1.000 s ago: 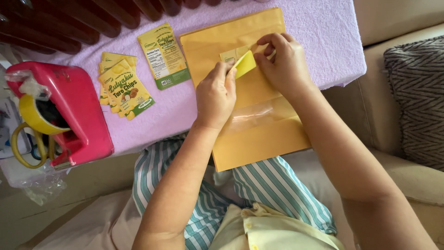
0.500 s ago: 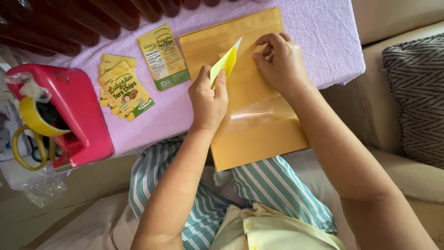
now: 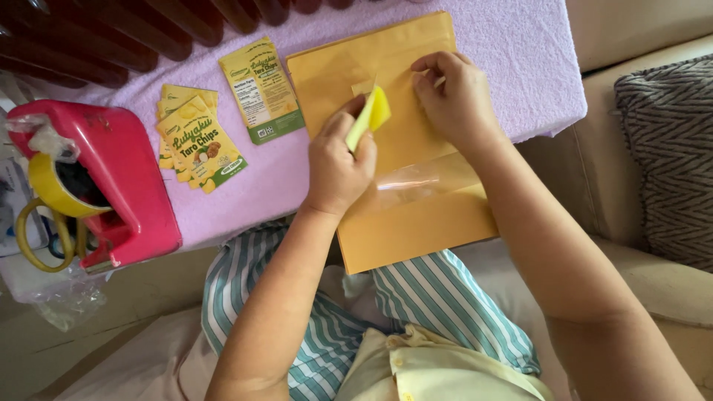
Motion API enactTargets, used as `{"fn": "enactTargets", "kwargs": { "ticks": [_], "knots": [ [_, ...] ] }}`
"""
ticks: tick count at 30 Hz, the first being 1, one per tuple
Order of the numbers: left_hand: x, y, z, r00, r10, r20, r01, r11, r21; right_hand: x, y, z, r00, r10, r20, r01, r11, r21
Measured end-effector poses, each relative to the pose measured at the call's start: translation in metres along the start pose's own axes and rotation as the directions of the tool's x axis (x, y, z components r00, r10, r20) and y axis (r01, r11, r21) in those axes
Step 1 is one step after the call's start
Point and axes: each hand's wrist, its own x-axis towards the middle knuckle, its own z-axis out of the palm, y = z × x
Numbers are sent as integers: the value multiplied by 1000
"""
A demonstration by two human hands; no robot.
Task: Peeling product labels and sticking them onto a yellow padded envelope
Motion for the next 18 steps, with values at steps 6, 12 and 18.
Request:
{"fn": "enactTargets", "kwargs": {
  "ticks": [6,12,18],
  "knots": [
    [-2,14,2,961,254,106,-269,950,161,11,-54,-16,854,444,271,-520,718,462],
    [-3,17,1,962,242,124,-259,954,149,15,-35,1,873,443,206,-485,837,254],
    [3,5,1,998,-17,56,8,986,164,9,-29,2,886,407,223,-464,783,414]
  ]
}}
